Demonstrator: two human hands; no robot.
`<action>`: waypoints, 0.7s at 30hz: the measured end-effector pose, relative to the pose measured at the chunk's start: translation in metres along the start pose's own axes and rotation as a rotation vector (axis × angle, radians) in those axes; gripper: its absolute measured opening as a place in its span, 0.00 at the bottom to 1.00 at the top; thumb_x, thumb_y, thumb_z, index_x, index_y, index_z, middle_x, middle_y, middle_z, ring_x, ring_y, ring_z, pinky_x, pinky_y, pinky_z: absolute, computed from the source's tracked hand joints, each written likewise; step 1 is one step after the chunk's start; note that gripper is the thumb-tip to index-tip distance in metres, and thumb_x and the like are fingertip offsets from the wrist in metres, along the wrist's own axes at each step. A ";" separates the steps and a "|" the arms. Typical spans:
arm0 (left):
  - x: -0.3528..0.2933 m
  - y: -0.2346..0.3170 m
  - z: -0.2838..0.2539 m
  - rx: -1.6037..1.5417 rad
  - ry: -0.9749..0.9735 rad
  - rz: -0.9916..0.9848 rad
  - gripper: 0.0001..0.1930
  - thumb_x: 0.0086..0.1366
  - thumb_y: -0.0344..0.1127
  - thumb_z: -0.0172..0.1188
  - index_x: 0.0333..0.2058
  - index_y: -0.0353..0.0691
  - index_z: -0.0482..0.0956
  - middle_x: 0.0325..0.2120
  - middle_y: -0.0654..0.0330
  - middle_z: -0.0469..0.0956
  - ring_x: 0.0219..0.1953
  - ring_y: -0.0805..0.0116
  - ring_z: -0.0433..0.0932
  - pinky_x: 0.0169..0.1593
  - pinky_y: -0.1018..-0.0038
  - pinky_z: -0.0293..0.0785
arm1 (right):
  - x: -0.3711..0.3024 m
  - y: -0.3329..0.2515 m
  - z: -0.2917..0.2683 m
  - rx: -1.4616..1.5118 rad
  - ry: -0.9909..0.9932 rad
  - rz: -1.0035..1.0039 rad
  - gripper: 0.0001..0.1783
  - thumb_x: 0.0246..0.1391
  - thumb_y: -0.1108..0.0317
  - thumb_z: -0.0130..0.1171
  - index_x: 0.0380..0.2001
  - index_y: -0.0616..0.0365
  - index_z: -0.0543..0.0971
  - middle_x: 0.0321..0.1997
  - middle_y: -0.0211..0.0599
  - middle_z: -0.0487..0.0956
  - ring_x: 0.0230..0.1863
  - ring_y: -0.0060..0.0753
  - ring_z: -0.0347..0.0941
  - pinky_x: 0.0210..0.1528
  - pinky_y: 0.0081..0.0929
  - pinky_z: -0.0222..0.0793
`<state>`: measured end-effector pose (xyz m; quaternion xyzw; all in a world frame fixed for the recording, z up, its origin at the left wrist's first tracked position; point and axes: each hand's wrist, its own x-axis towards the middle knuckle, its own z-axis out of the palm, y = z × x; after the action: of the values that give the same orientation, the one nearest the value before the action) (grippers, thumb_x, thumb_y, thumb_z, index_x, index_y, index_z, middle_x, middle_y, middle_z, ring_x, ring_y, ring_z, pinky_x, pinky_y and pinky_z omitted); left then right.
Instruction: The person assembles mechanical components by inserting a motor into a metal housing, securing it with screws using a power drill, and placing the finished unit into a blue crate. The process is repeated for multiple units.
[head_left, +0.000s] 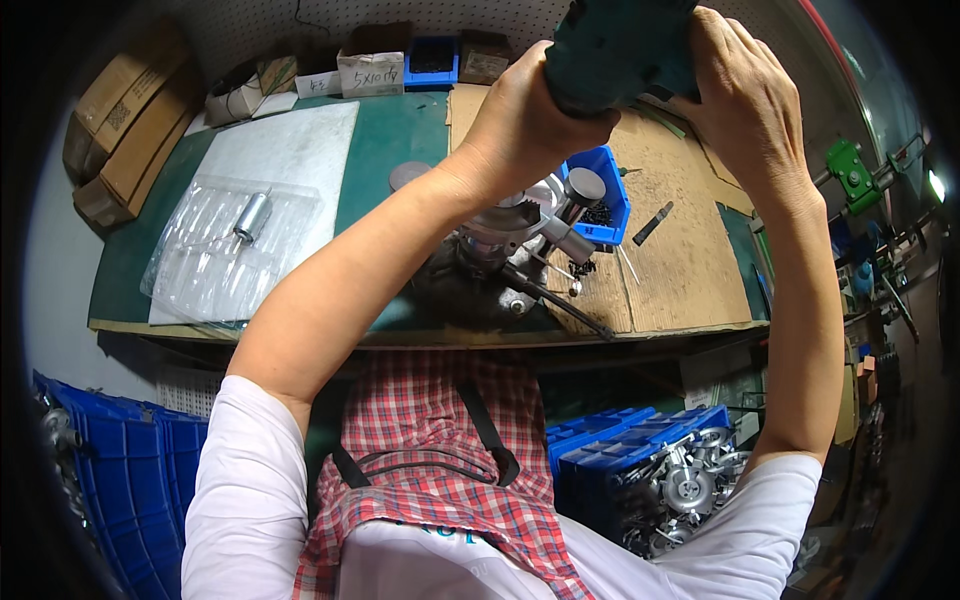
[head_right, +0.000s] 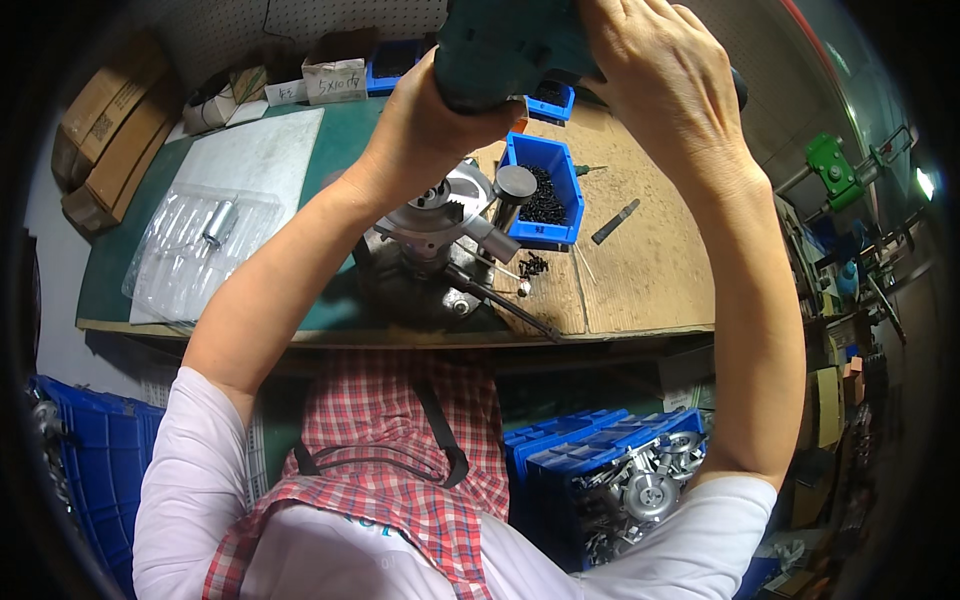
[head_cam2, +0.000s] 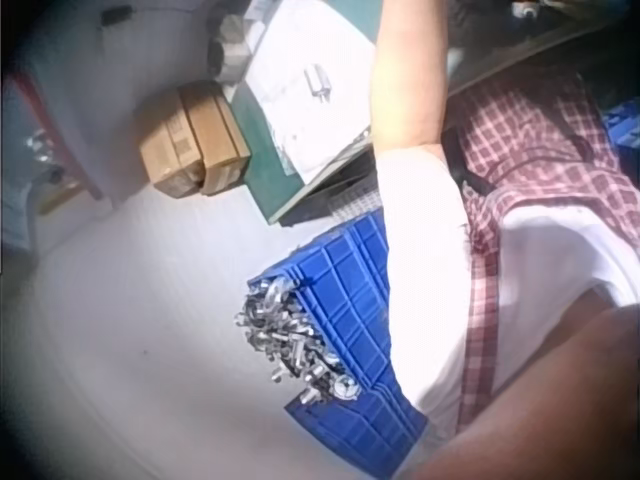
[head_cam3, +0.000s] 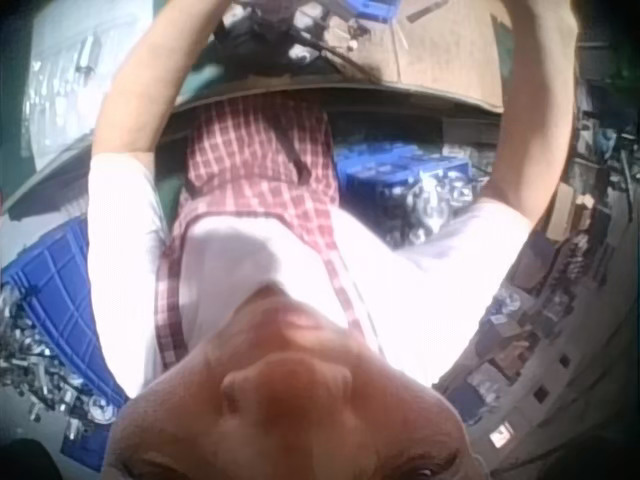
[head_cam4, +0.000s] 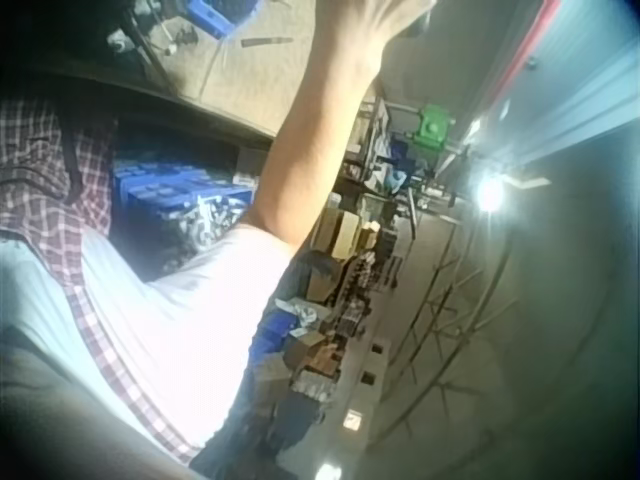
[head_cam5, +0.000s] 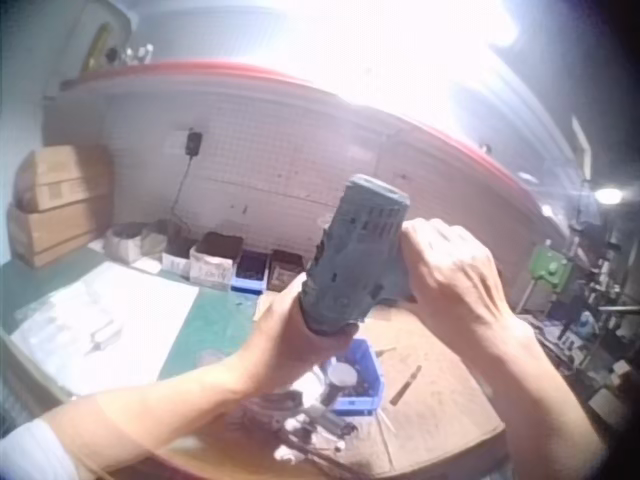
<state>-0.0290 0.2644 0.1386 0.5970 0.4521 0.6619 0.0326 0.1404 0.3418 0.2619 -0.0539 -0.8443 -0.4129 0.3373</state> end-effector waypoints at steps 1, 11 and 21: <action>-0.001 -0.001 0.000 0.006 0.019 0.012 0.26 0.53 0.40 0.72 0.44 0.31 0.72 0.34 0.49 0.80 0.39 0.61 0.81 0.45 0.67 0.77 | 0.001 -0.002 -0.005 0.029 -0.040 0.001 0.26 0.33 0.74 0.69 0.39 0.62 0.71 0.33 0.46 0.75 0.37 0.50 0.74 0.42 0.41 0.70; -0.009 0.006 -0.003 0.011 -0.012 -0.010 0.26 0.53 0.40 0.72 0.45 0.33 0.72 0.36 0.50 0.79 0.40 0.63 0.80 0.47 0.68 0.76 | -0.003 -0.024 -0.011 0.053 0.026 0.115 0.29 0.25 0.68 0.76 0.33 0.60 0.71 0.30 0.47 0.76 0.33 0.53 0.75 0.39 0.43 0.70; -0.006 -0.004 -0.009 -0.054 -0.018 -0.020 0.27 0.53 0.38 0.73 0.47 0.32 0.72 0.35 0.54 0.79 0.38 0.67 0.77 0.45 0.70 0.76 | 0.012 -0.027 -0.010 0.075 0.031 0.038 0.29 0.25 0.68 0.76 0.33 0.60 0.71 0.30 0.48 0.77 0.32 0.54 0.75 0.39 0.44 0.71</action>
<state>-0.0365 0.2579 0.1323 0.5972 0.4395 0.6683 0.0593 0.1262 0.3151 0.2561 -0.0510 -0.8525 -0.3753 0.3601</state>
